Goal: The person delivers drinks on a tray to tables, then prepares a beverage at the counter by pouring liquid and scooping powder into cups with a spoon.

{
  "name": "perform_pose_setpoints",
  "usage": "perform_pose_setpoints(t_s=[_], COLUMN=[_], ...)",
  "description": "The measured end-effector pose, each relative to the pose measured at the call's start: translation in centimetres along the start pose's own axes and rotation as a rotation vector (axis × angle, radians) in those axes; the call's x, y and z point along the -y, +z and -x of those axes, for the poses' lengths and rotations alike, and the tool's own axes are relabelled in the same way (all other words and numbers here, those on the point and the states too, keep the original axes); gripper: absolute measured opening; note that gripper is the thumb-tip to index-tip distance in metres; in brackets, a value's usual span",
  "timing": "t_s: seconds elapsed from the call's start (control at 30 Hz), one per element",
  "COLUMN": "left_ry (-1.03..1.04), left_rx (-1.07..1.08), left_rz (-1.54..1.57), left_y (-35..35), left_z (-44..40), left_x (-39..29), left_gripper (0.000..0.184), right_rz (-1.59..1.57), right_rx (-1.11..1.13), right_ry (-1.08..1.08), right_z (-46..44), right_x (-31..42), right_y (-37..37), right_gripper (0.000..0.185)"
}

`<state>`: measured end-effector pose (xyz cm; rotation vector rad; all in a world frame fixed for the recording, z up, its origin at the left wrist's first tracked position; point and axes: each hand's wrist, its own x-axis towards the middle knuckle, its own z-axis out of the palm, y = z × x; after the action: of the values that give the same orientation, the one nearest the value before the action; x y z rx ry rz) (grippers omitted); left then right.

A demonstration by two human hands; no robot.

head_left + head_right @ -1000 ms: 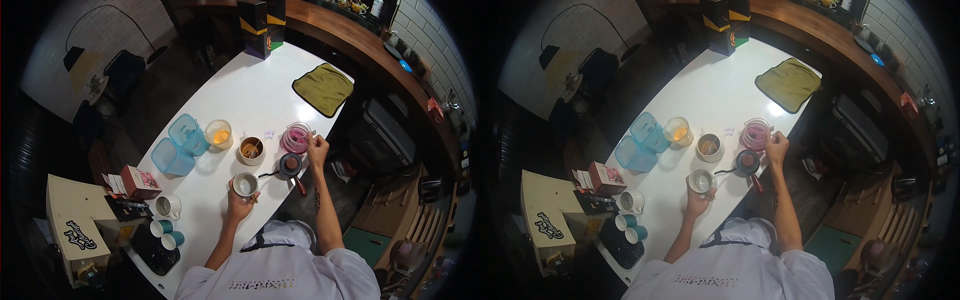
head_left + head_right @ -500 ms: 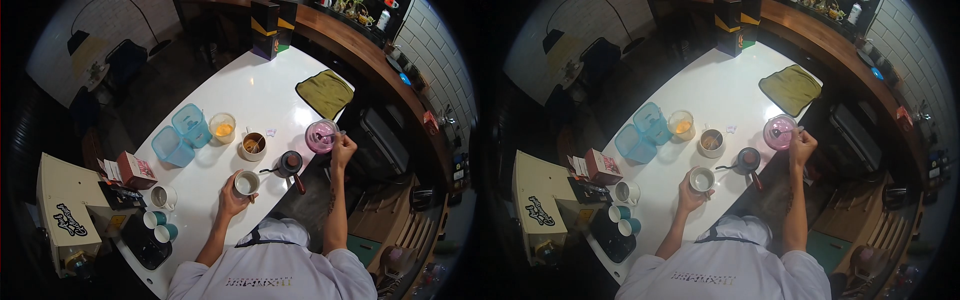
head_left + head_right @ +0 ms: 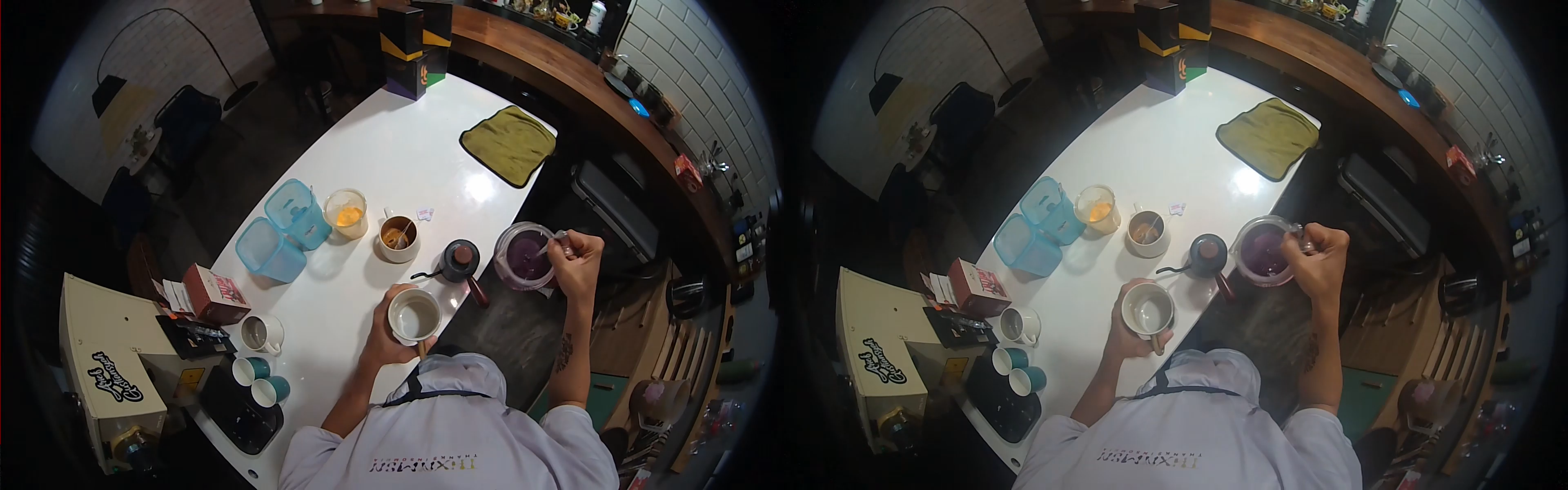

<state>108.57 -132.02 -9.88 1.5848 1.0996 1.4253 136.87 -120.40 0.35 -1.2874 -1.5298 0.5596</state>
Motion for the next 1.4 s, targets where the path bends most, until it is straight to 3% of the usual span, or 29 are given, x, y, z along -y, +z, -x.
perform_pose_setpoints(t_s=[0.3, 0.4, 0.73, 1.1, 1.4], left_ry=[0.008, -0.02, -0.029, -0.1, -0.03], left_rx=[0.069, 0.073, 0.093, 0.088, 0.014], left_rz=[0.002, -0.006, -0.053, -0.011, 0.006], left_y=[3.5, 4.1, 4.9, 5.0, 5.1], left_z=[-1.8, -1.8, -1.5, -1.4, -1.5], left_x=[-0.6, -0.6, -0.2, -0.3, 0.3], left_gripper=[0.079, 0.078, 0.081, 0.082, 0.079], right_rz=[0.104, 0.262, 0.406, 0.543, 0.559], right_rx=[0.197, 0.33, 0.467, 0.608, 0.633], right_ry=[-0.202, -0.268, -0.534, -0.569, -0.557], right_z=[1.5, 1.5, 1.3, 0.4, -0.2], right_x=[4.2, 5.7, 7.2, 8.7, 9.2], right_y=[0.6, 0.6, 2.0, 2.0, 1.5], right_gripper=[0.038, 0.029, 0.029, 0.028, 0.027])
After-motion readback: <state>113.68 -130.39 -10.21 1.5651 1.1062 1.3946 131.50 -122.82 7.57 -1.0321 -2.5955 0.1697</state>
